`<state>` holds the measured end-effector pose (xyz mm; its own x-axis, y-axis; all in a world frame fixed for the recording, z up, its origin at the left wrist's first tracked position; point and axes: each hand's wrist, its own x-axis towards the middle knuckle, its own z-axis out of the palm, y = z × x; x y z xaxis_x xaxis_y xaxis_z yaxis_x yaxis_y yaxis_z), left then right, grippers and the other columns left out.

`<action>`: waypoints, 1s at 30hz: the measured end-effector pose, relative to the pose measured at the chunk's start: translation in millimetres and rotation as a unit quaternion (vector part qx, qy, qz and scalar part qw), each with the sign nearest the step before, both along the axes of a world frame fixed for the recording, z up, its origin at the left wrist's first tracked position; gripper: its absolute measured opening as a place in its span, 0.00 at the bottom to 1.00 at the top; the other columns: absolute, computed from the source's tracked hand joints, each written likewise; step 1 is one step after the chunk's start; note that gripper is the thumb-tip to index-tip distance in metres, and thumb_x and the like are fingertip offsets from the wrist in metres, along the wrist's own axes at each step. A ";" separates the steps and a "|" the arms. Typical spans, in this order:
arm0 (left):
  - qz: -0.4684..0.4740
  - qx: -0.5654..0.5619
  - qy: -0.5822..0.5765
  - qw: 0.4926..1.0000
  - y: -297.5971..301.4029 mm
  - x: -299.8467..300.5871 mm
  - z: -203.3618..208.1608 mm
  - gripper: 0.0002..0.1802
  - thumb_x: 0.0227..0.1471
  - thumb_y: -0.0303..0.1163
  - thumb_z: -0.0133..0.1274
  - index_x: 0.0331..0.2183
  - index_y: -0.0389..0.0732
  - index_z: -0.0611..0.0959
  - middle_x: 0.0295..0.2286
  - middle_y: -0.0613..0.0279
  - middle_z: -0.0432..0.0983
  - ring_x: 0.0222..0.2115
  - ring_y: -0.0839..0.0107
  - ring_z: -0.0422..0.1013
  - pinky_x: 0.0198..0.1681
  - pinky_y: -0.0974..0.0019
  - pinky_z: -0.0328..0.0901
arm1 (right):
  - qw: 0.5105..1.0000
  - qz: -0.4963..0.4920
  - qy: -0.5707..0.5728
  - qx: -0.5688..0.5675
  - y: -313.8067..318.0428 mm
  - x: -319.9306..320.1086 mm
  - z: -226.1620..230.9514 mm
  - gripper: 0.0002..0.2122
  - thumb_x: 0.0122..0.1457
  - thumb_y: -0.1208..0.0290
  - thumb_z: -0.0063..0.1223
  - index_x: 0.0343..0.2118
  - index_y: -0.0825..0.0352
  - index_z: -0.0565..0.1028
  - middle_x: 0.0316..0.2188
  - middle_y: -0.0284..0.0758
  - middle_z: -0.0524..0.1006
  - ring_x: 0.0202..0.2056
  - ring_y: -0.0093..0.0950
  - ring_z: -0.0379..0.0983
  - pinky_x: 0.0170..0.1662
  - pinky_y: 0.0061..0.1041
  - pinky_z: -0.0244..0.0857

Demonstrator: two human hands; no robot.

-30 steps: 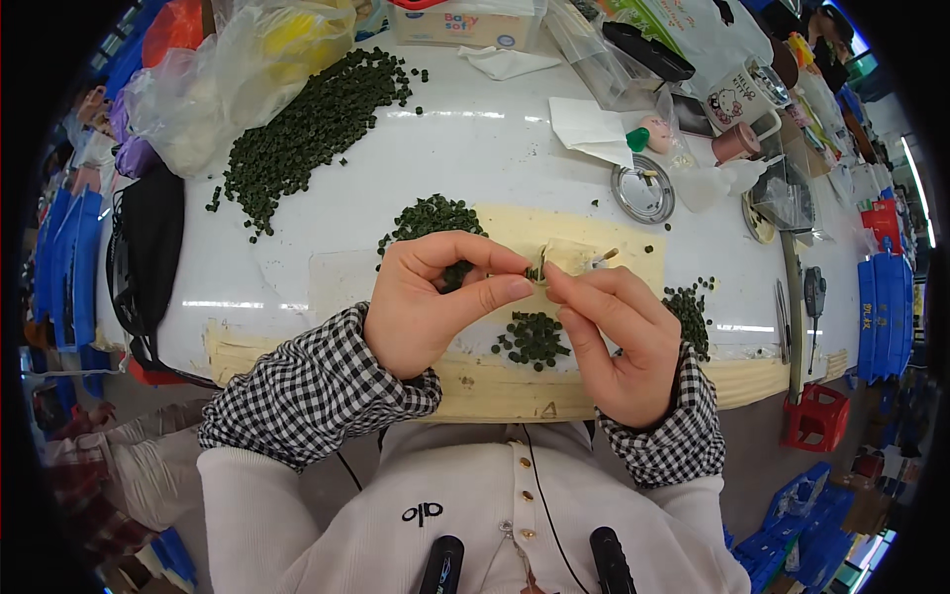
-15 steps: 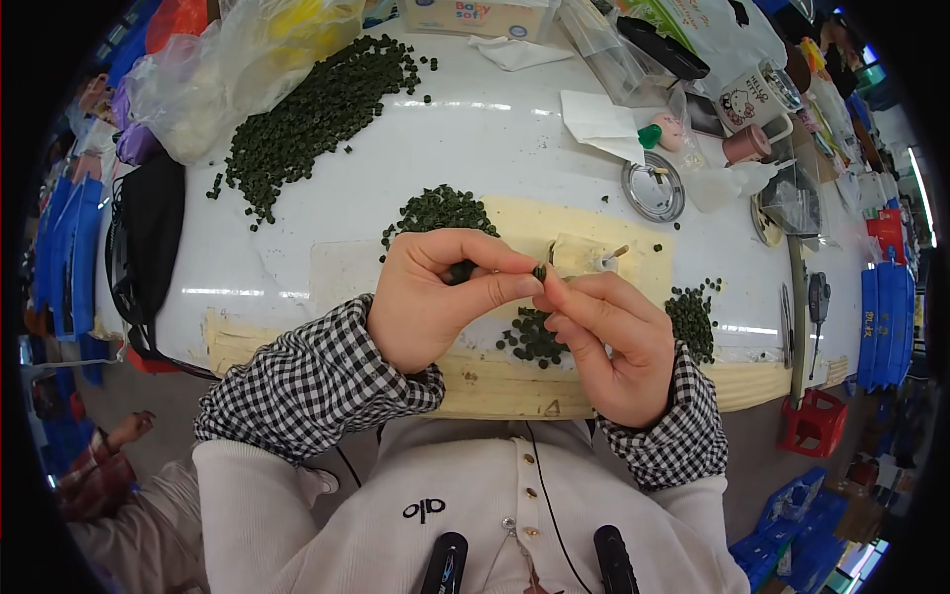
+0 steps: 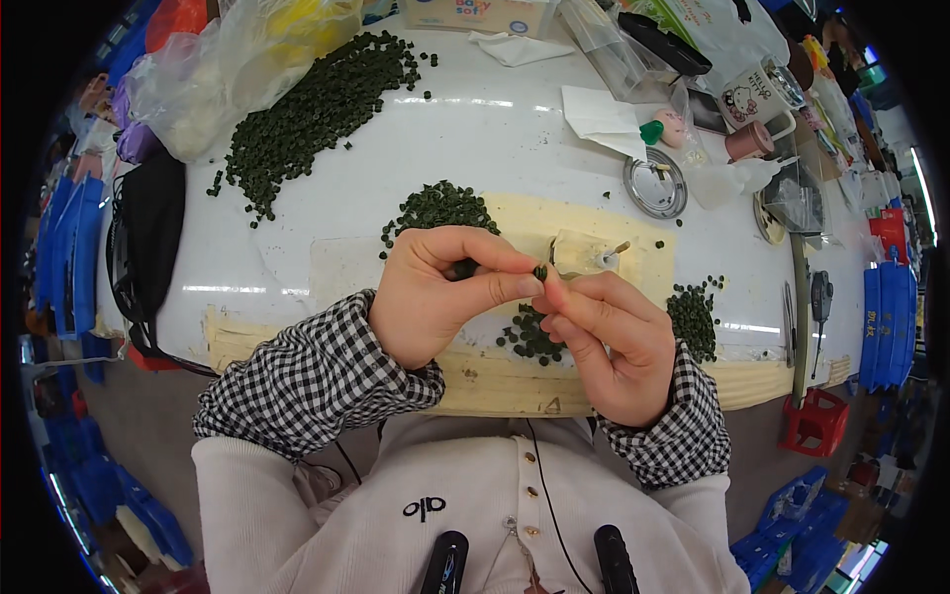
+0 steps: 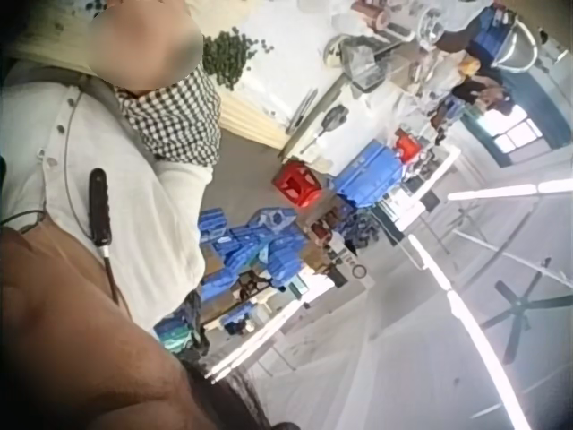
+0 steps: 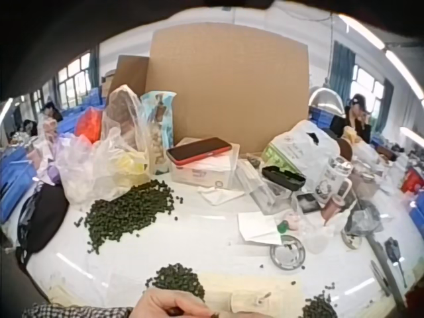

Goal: Picking up small green components, inspecting them, and placing them into a wooden assembly fixture.

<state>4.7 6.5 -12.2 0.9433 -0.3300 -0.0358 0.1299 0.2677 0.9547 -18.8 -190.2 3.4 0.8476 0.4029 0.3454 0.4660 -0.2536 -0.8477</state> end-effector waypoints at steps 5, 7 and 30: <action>-0.001 0.008 -0.003 1.000 1.0 0.0 -0.5 0.06 0.44 0.16 0.58 0.29 0.35 0.81 0.29 0.61 0.77 0.31 0.77 0.72 0.37 0.74 0.67 | 1.000 0.003 0.009 0.003 -0.5 0.5 2.2 0.16 0.52 0.86 0.52 0.46 0.71 0.73 0.31 0.39 0.74 0.29 0.26 0.73 0.32 0.18 0.67; 0.000 0.009 0.010 1.000 0.6 0.1 2.5 0.06 0.45 0.17 0.58 0.30 0.35 0.81 0.29 0.62 0.77 0.31 0.77 0.72 0.37 0.74 0.67 | 1.000 0.001 0.010 0.008 -0.2 0.8 2.4 0.17 0.53 0.85 0.51 0.47 0.71 0.73 0.32 0.39 0.74 0.30 0.26 0.73 0.33 0.18 0.67; 0.033 0.102 -0.082 0.991 0.7 -1.3 2.6 0.09 0.44 0.23 0.61 0.32 0.37 0.83 0.17 0.77 0.62 0.19 0.88 0.53 0.23 0.81 0.52 | 0.999 -0.021 -0.039 -0.014 1.2 0.0 1.6 0.17 0.53 0.85 0.51 0.47 0.70 0.73 0.33 0.39 0.74 0.32 0.27 0.74 0.34 0.18 0.68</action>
<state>3.3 7.2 -9.6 0.9612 -0.2691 0.0609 -0.0435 0.0701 0.9966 -18.8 -189.1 5.1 0.8352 0.3779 0.3996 0.5181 -0.2969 -0.8022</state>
